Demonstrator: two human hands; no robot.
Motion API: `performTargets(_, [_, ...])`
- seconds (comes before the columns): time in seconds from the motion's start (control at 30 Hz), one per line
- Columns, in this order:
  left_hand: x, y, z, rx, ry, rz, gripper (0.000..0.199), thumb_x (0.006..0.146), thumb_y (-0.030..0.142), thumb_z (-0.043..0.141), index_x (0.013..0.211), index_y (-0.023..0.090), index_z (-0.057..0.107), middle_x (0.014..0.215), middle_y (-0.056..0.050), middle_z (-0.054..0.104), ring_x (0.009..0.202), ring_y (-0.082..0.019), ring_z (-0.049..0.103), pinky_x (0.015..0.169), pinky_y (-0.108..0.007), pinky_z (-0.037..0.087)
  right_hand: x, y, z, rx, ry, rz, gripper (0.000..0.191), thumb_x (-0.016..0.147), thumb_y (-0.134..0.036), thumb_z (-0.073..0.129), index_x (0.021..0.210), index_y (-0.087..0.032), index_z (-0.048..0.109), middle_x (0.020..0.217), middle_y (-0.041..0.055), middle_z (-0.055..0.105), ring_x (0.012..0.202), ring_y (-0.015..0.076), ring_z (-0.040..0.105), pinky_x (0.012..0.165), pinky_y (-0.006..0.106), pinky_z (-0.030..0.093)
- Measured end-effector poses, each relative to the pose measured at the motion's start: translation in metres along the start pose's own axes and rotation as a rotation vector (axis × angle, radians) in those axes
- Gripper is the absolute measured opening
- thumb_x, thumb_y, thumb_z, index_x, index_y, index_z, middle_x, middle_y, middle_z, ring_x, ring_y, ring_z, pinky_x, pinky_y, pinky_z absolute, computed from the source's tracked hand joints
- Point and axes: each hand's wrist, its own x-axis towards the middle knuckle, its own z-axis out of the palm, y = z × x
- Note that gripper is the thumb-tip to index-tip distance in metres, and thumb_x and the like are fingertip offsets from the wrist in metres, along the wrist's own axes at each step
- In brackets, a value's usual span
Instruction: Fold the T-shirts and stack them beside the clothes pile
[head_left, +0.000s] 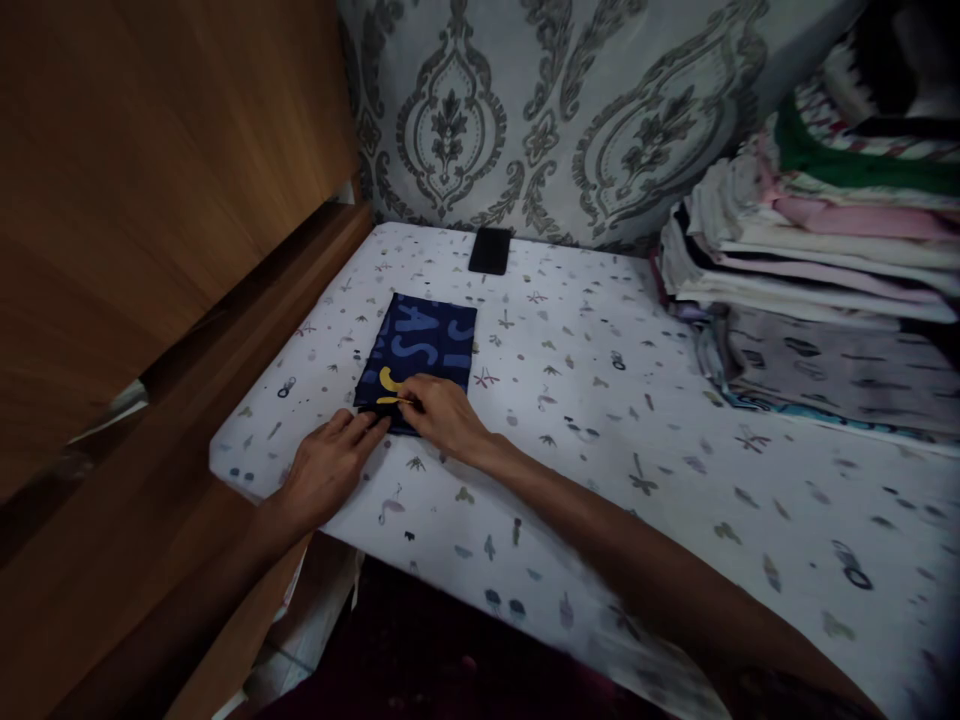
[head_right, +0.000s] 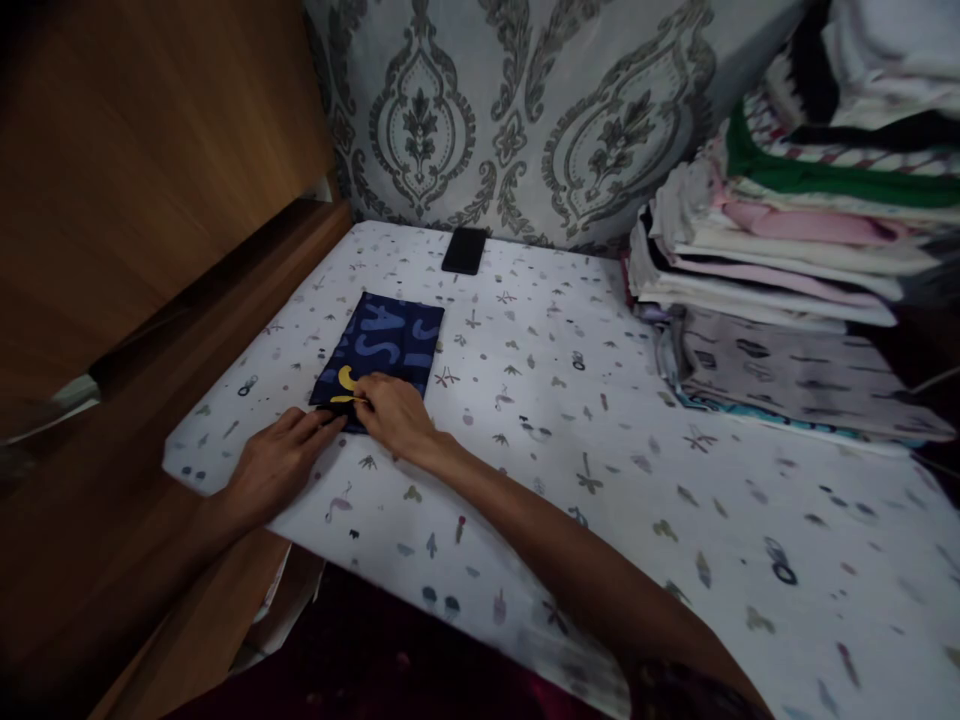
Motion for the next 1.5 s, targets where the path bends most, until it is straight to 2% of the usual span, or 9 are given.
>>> performTargets(0.27, [0.001, 0.004, -0.003, 0.026, -0.026, 0.008, 0.052, 0.085, -0.005, 0.042, 0.130, 0.012, 0.060, 0.134, -0.011, 0.064, 0.095, -0.024, 0.059, 0.075, -0.034, 0.055, -0.001, 0.003, -0.005, 0.344, 0.070, 0.084, 0.006, 0.084, -0.017, 0.060, 0.081, -0.018, 0.065, 0.070, -0.0032, 0.063, 0.062, 0.0119, 0.053, 0.062, 0.024, 0.040])
performTargets(0.37, [0.004, 0.005, -0.006, 0.052, -0.084, 0.009, 0.047, 0.085, -0.003, 0.044, 0.126, 0.012, 0.061, 0.135, -0.011, 0.063, 0.097, -0.025, 0.058, 0.077, -0.036, 0.054, -0.002, 0.001, -0.006, 0.355, 0.085, 0.074, 0.006, 0.084, -0.018, 0.060, 0.082, -0.018, 0.066, 0.071, -0.0029, 0.063, 0.063, 0.0118, 0.053, 0.063, 0.024, 0.040])
performTargets(0.6, [0.020, 0.011, -0.016, 0.091, -0.280, -0.046, 0.062, 0.084, -0.004, 0.042, 0.143, 0.012, 0.047, 0.130, -0.012, 0.062, 0.104, -0.026, 0.058, 0.085, -0.038, 0.052, -0.003, 0.000, -0.010, 0.333, 0.106, 0.033, 0.006, 0.083, -0.017, 0.061, 0.082, -0.018, 0.066, 0.075, -0.0017, 0.063, 0.067, 0.0119, 0.054, 0.064, 0.024, 0.039])
performTargets(0.8, [0.031, 0.015, -0.017, 0.082, -0.313, -0.040, 0.052, 0.087, -0.002, 0.038, 0.136, 0.009, 0.052, 0.138, -0.014, 0.058, 0.108, -0.026, 0.058, 0.084, -0.037, 0.052, -0.003, -0.001, -0.014, 0.349, 0.115, 0.028, 0.007, 0.085, -0.017, 0.059, 0.084, -0.019, 0.066, 0.071, -0.0033, 0.061, 0.065, 0.0113, 0.052, 0.064, 0.023, 0.037])
performTargets(0.9, [0.034, 0.013, -0.017, 0.061, -0.329, -0.028, 0.045, 0.089, 0.000, 0.038, 0.128, 0.011, 0.056, 0.126, -0.014, 0.064, 0.104, -0.028, 0.059, 0.084, -0.039, 0.052, -0.003, -0.001, -0.016, 0.334, 0.116, 0.018, 0.007, 0.086, -0.016, 0.059, 0.085, -0.018, 0.065, 0.072, -0.0031, 0.061, 0.066, 0.0113, 0.053, 0.065, 0.024, 0.038])
performTargets(1.07, [0.030, 0.003, -0.014, -0.041, -0.285, -0.034, 0.044, 0.084, -0.003, 0.042, 0.122, 0.013, 0.057, 0.114, -0.012, 0.067, 0.103, -0.027, 0.059, 0.090, -0.040, 0.051, -0.007, -0.002, -0.011, 0.111, 0.045, -0.080, 0.010, 0.089, -0.013, 0.057, 0.088, -0.018, 0.066, 0.085, 0.0013, 0.065, 0.074, 0.0130, 0.057, 0.068, 0.025, 0.040])
performTargets(1.23, [0.018, -0.010, -0.011, -0.195, -0.185, -0.100, 0.037, 0.088, 0.001, 0.037, 0.113, 0.015, 0.061, 0.103, -0.010, 0.066, 0.100, -0.025, 0.059, 0.091, -0.040, 0.053, -0.011, -0.006, -0.001, -0.206, -0.086, -0.200, 0.019, 0.097, -0.015, 0.049, 0.097, -0.015, 0.067, 0.098, 0.0104, 0.069, 0.090, 0.0197, 0.063, 0.075, 0.030, 0.045])
performTargets(1.37, [0.009, -0.016, -0.005, -0.243, -0.084, -0.144, 0.034, 0.093, 0.009, 0.037, 0.116, 0.016, 0.061, 0.122, -0.013, 0.064, 0.104, -0.026, 0.060, 0.093, -0.044, 0.053, -0.013, -0.010, -0.001, -0.302, -0.139, -0.222, 0.022, 0.099, -0.014, 0.047, 0.099, -0.014, 0.068, 0.099, 0.0118, 0.070, 0.092, 0.0208, 0.064, 0.078, 0.032, 0.048])
performTargets(1.5, [0.002, -0.029, -0.004, -0.256, -0.015, -0.180, 0.037, 0.094, 0.014, 0.037, 0.120, 0.018, 0.061, 0.137, -0.013, 0.059, 0.118, -0.026, 0.060, 0.098, -0.042, 0.053, -0.017, -0.014, -0.006, -0.302, -0.130, -0.272, 0.023, 0.099, -0.028, 0.052, 0.106, -0.014, 0.069, 0.105, 0.0111, 0.070, 0.096, 0.0220, 0.064, 0.081, 0.034, 0.051])
